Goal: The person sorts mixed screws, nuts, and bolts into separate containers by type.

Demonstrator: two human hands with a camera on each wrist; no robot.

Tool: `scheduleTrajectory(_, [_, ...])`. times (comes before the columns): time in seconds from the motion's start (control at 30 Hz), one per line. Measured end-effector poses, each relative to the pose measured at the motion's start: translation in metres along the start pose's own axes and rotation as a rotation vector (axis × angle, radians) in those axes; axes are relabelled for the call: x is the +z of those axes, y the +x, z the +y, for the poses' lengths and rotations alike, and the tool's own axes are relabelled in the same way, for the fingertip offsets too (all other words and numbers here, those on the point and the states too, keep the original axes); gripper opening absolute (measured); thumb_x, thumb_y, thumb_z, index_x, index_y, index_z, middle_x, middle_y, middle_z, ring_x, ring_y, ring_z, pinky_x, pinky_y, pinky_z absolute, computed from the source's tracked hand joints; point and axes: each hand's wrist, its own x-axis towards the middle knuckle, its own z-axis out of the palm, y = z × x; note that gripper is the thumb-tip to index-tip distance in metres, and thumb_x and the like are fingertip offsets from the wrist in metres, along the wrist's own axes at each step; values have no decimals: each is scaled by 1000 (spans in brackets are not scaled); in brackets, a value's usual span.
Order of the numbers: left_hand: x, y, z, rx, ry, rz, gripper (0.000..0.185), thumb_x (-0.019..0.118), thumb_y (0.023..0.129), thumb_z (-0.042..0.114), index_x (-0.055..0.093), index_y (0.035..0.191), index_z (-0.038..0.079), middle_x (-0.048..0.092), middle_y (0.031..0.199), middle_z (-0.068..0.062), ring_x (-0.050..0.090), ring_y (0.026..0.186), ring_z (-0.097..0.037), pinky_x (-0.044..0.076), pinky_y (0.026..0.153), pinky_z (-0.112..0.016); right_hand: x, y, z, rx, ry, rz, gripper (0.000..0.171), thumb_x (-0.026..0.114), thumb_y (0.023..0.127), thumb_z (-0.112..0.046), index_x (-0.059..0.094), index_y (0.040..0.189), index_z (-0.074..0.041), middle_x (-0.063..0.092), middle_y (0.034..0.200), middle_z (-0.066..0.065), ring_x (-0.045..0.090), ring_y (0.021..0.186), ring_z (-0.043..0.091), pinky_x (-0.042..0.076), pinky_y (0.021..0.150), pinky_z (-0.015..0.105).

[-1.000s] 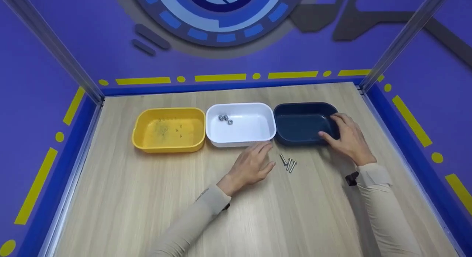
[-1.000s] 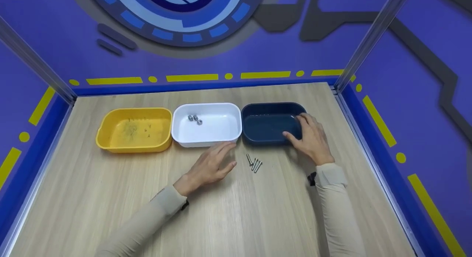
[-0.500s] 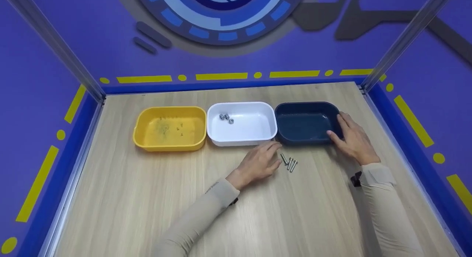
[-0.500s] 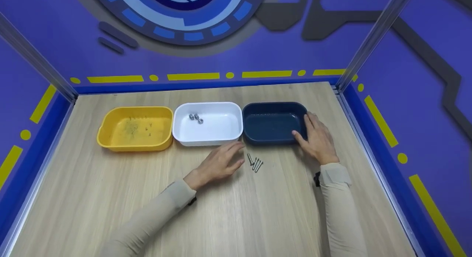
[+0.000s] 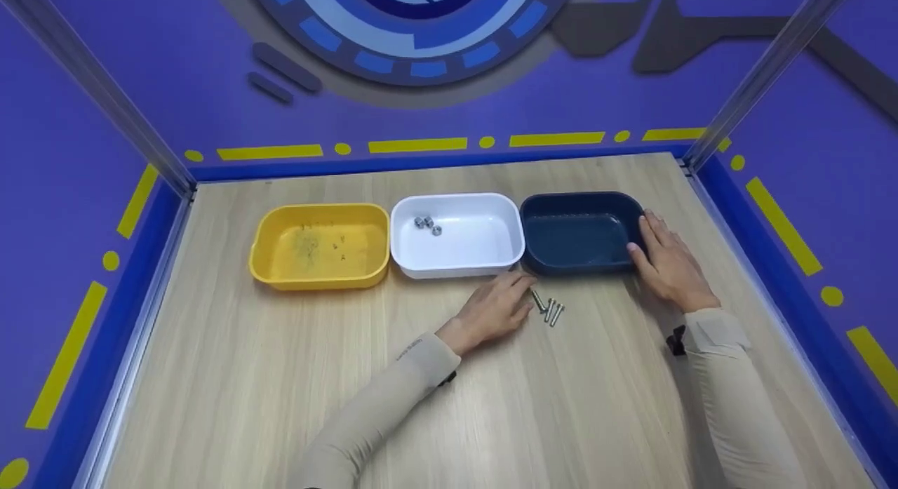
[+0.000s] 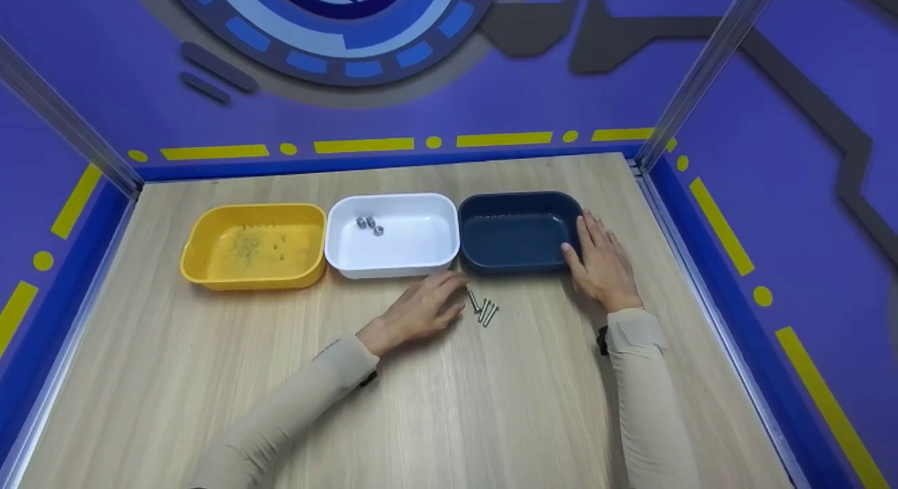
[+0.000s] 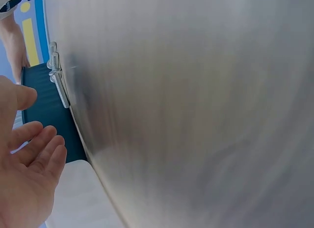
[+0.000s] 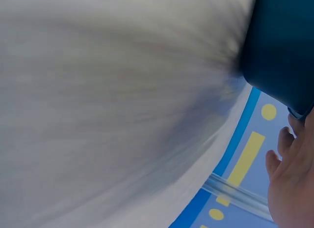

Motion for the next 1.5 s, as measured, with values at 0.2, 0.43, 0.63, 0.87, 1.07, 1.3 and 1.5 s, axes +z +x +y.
scheduleTrajectory(0.2, [3,4,-4,-23,-40,-30,38,71,102,19,67,137,4,68,134,-9,66,125,-25,54,112,-34,3,1,1,-16,14,4,77,36,115,-49,13,170,-1,8,179,22,12,165,46,13,132,67])
scheduleTrajectory(0.43, [3,11,-7,-102,-164,-128,32,71,102,17,72,133,7,70,129,-8,66,122,-24,54,110,-33,4,1,1,-24,36,2,77,38,115,-49,13,171,-1,7,180,20,11,165,46,12,133,65])
scheduleTrajectory(0.63, [6,17,-11,-166,-258,-172,33,73,99,15,76,131,9,71,127,-6,67,117,-20,54,105,-30,3,2,0,-21,43,-7,77,37,115,-49,11,171,-2,6,180,19,10,165,46,12,132,67])
scheduleTrajectory(0.87, [9,21,-12,-153,-261,-175,28,77,97,18,80,125,13,73,117,-5,68,110,-20,56,95,-30,4,1,2,-30,57,9,77,40,115,-46,13,170,1,8,179,22,14,164,47,15,130,70])
scheduleTrajectory(1.07, [11,19,-13,-142,-259,-154,21,79,97,20,83,117,14,74,114,-4,68,110,-20,55,98,-30,5,1,3,-31,56,14,77,40,115,-47,13,170,0,8,180,21,14,164,47,16,129,70])
scheduleTrajectory(1.3, [12,18,-16,-129,-310,-161,13,80,97,18,83,107,11,73,111,-5,66,105,-18,54,92,-26,5,1,4,-20,52,5,77,39,115,-48,12,171,-1,6,180,19,14,164,47,17,129,70])
scheduleTrajectory(1.5, [11,19,-19,-137,-368,-190,11,82,95,16,85,105,11,73,108,-5,66,105,-17,53,94,-24,3,2,3,-7,45,-9,78,37,115,-50,9,171,-3,4,180,19,13,164,48,16,129,70])
